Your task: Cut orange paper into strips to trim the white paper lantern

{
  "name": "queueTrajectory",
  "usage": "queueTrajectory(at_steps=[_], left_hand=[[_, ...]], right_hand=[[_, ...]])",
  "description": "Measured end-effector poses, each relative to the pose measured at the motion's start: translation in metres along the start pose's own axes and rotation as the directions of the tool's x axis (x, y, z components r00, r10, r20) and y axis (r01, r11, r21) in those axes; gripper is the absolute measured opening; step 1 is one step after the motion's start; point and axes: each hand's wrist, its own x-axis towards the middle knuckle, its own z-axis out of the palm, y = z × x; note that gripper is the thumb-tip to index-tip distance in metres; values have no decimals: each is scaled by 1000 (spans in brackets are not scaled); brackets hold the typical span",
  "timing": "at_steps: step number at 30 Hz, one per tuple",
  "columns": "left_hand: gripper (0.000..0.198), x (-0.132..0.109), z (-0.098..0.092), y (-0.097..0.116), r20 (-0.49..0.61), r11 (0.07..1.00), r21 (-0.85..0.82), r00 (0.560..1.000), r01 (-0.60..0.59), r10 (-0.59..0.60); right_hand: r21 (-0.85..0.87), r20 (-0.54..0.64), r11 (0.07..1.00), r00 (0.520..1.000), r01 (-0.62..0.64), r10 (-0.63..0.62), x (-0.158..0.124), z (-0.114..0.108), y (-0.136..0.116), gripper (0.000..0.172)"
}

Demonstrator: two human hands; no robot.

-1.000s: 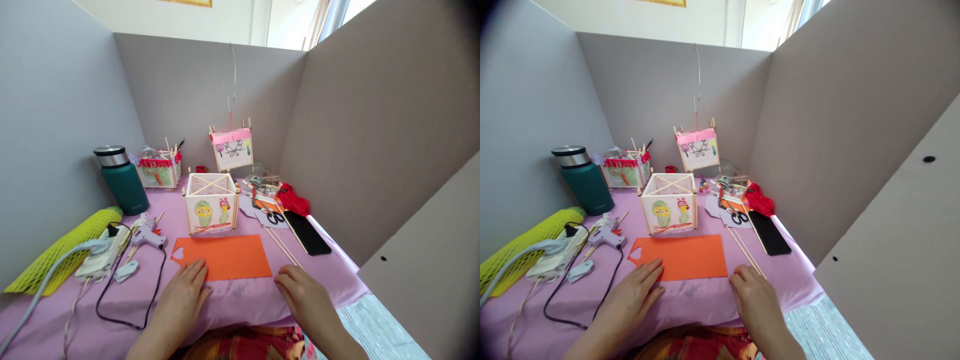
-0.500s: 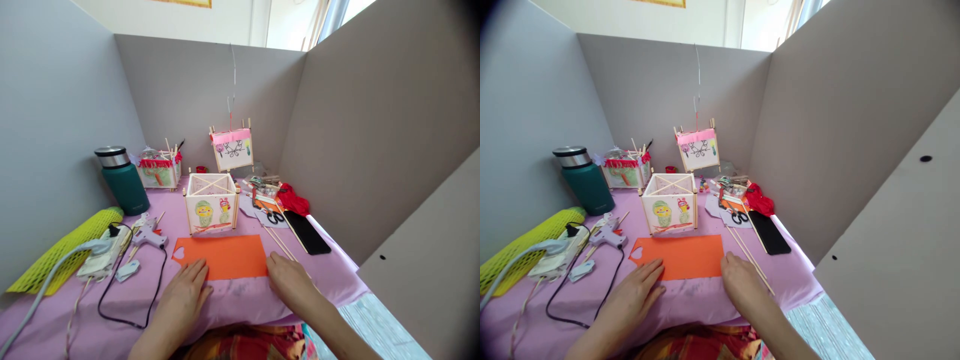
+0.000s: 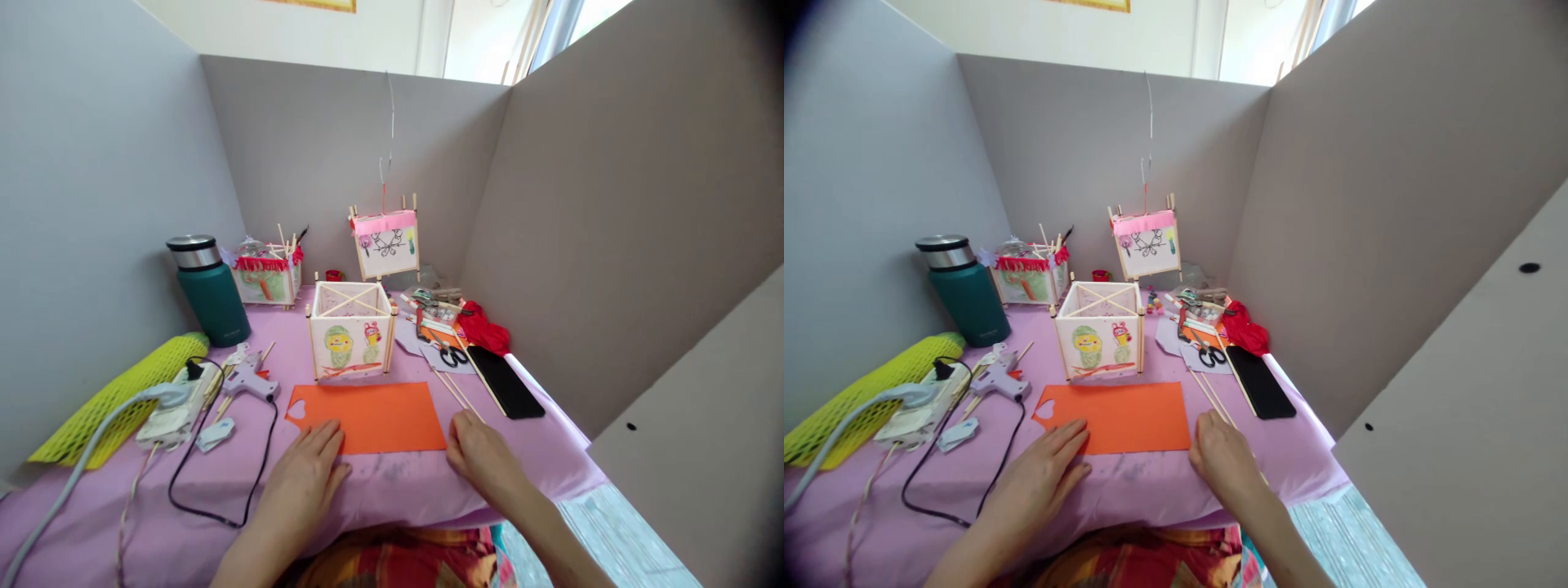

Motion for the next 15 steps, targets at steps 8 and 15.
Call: queueTrajectory(at_steps=[8, 15], left_hand=[[36, 1, -3, 2, -25, 1000, -15, 1000, 14, -15], [29, 5, -10, 4, -52, 998, -38, 998, 41, -43]], right_hand=[[354, 87, 935, 996, -35, 5, -39, -28, 5, 25], [267, 18, 963, 1000, -28, 24, -53, -21, 23, 24]])
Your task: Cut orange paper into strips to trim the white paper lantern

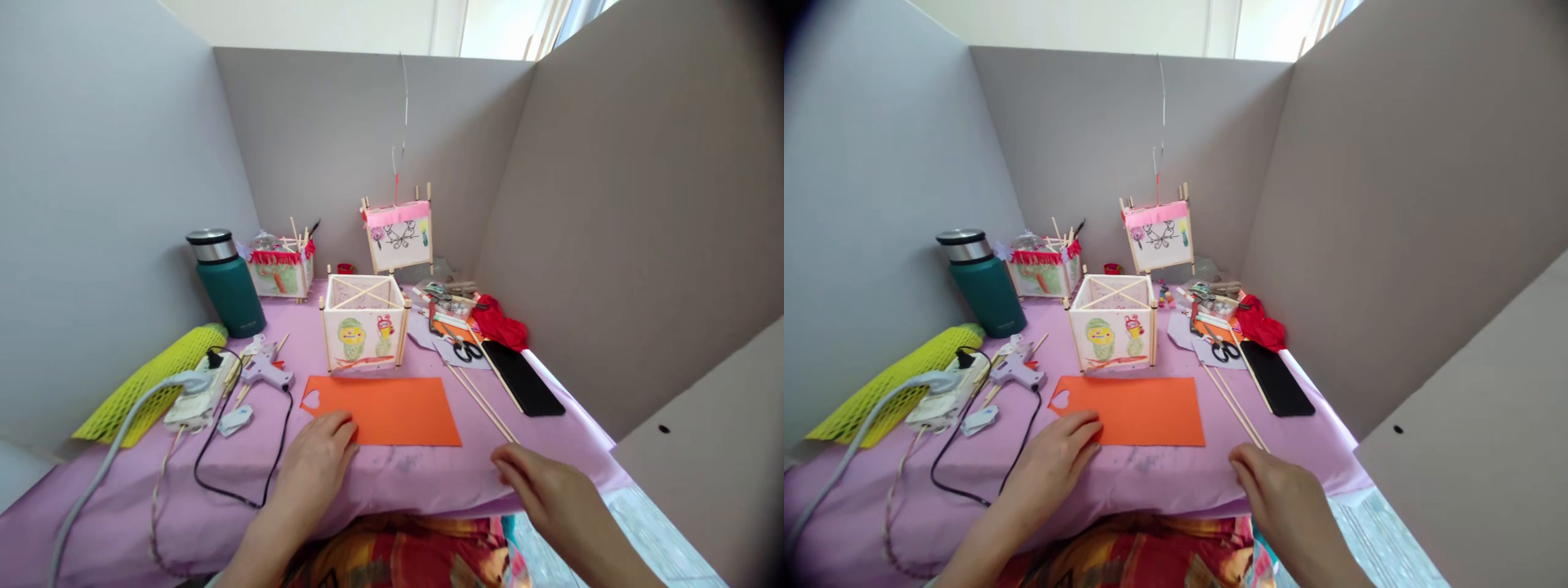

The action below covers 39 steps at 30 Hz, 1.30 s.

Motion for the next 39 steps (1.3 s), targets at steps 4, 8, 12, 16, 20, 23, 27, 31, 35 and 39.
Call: queueTrajectory(at_steps=[4, 8, 12, 16, 20, 23, 27, 31, 35, 39], left_hand=[[27, 0, 0, 0, -13, 1000, 7, 1000, -17, 17], [27, 0, 0, 1, -38, 999, 31, 999, -31, 32], [28, 4, -1, 3, -36, 999, 48, 999, -12, 14], [28, 9, -5, -4, -25, 1000, -10, 1000, 3, -3], [24, 12, -11, -20, 0, 974, -226, 1000, 18, -18], [24, 17, -14, -26, 15, 961, -275, 999, 43, -40], [23, 26, -14, -26, 31, 953, -273, 992, 128, -124], [22, 30, -11, -24, 56, 955, -247, 986, 165, -156], [21, 32, -11, -23, 73, 959, -217, 982, 185, -172], [23, 33, -12, -24, 89, 958, -211, 980, 194, -179]], right_hand=[[-56, -118, 989, 983, 134, -140, 14, 16, -30, 34], [-45, -185, 932, 914, 360, -362, 39, 36, -68, 18], [-149, -124, 921, 917, 360, -379, 60, 52, -83, 15], [-216, -64, 914, 929, 343, -364, 71, 58, -82, 15], [-152, -13, 940, 951, 304, -310, 79, 53, -82, 16], [-61, 56, 962, 963, 266, -263, 85, 48, -81, 20], [44, 120, 967, 960, 249, -253, 92, 42, -77, 22], [-18, 147, 972, 962, 234, -229, 93, 36, -83, 21], [-192, 143, 958, 972, 213, -188, 93, 33, -100, 22], [-167, 167, 955, 962, 244, -216, 100, 39, -107, 24]])
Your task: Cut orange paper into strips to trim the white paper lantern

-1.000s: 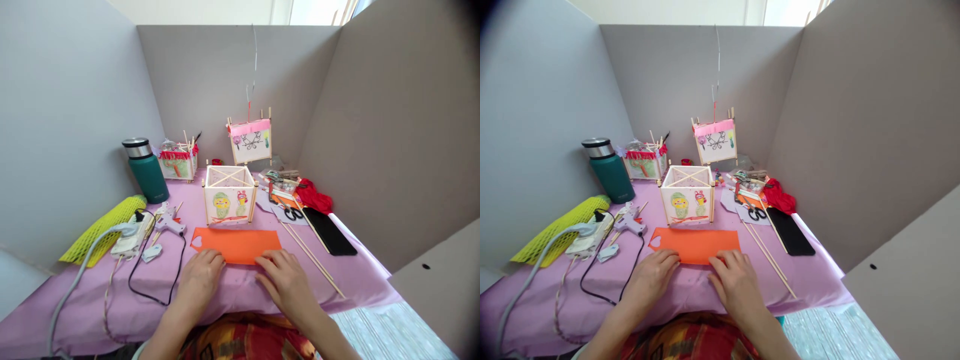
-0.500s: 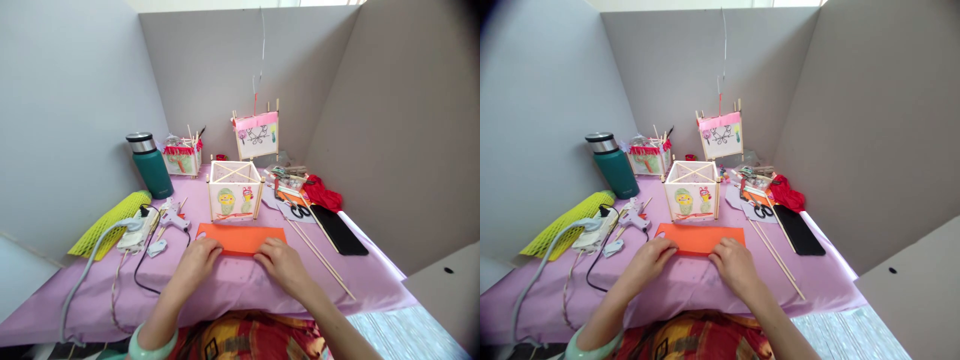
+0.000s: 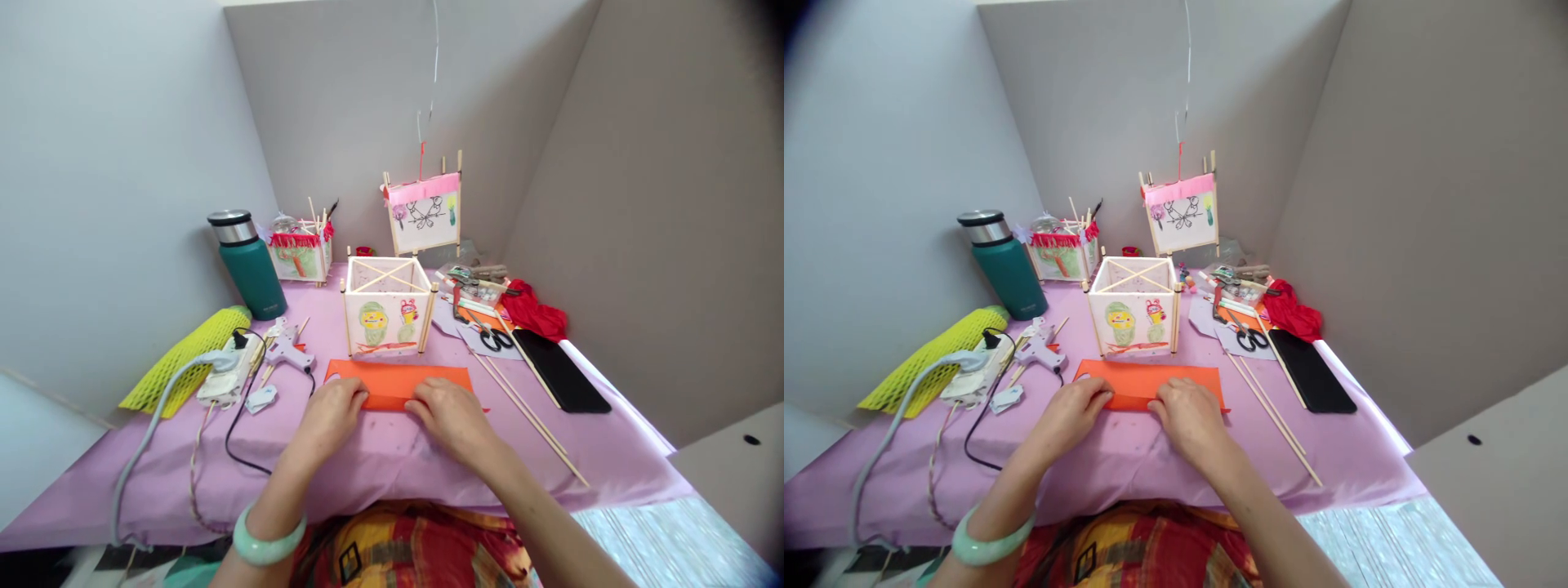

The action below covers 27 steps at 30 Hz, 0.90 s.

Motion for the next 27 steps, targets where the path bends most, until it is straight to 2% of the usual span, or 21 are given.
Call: queueTrajectory(at_steps=[4, 9, 11, 15, 19, 27], left_hand=[[24, 1, -5, -10, 56, 993, -115, 998, 3, 4], [57, -1, -14, -32, 118, 956, -291, 993, 35, 0], [63, -2, -17, -37, 130, 936, -348, 992, 44, 2], [43, -2, -20, -34, 123, 947, -318, 992, 49, -10], [24, 2, -15, -26, 56, 969, -238, 997, 71, -59], [24, 8, -8, -16, 53, 984, -95, 988, 149, -144]], right_hand=[[52, 53, 998, 998, -22, 19, 10, 6, 8, 25], [97, 137, 995, 990, -31, 17, 16, 6, 15, 28], [100, 147, 994, 989, -37, 22, 18, 5, 15, 29], [106, 159, 993, 987, -49, 31, 19, 5, 15, 28], [112, 175, 992, 984, -59, 38, 21, 6, 16, 29], [83, 188, 990, 977, -115, 97, 23, 2, 13, 29]])
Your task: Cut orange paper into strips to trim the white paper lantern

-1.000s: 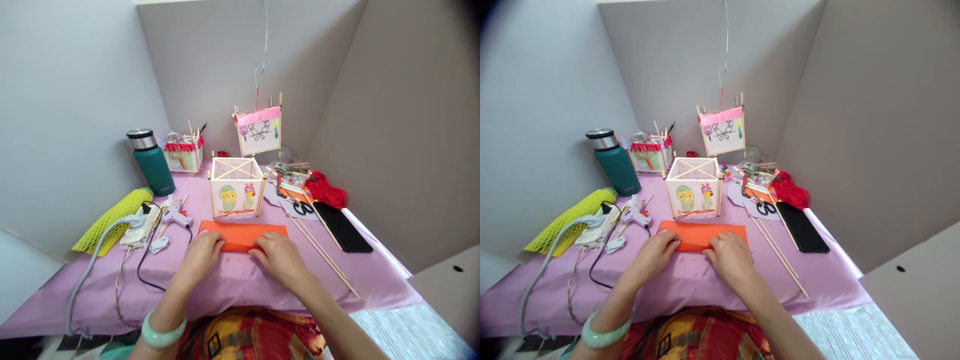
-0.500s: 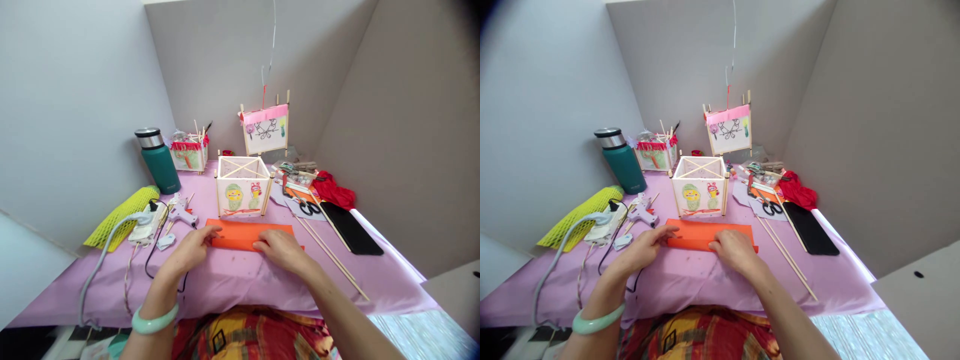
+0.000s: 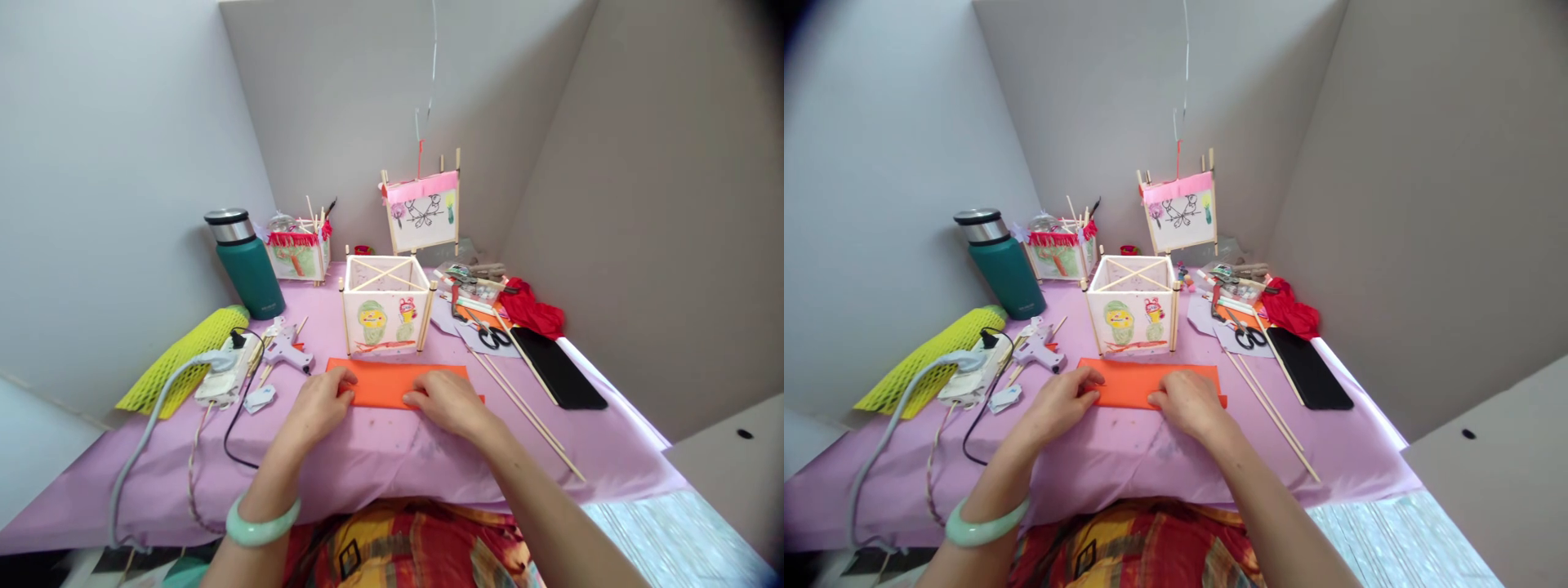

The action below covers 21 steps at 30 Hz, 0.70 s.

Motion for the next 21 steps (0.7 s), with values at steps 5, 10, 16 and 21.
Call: queueTrajectory(at_steps=[5, 10, 16, 21], left_hand=[[25, 0, 7, 0, -22, 996, 86, 1000, -16, 18], [22, -7, 16, 6, -165, 964, 241, 974, -113, 156], [29, -32, 51, 39, -329, 886, 298, 834, -355, 444], [46, -43, 82, 45, -190, 837, 399, 859, -375, 475]], right_hand=[[-31, -40, 999, 999, -27, 25, 1, 0, 1, 31], [-37, -48, 999, 999, -12, 10, 5, 1, 6, 31], [-35, -34, 999, 999, -7, 6, 9, 3, 7, 34], [-72, -38, 997, 999, -2, -1, 9, 2, 6, 42]])
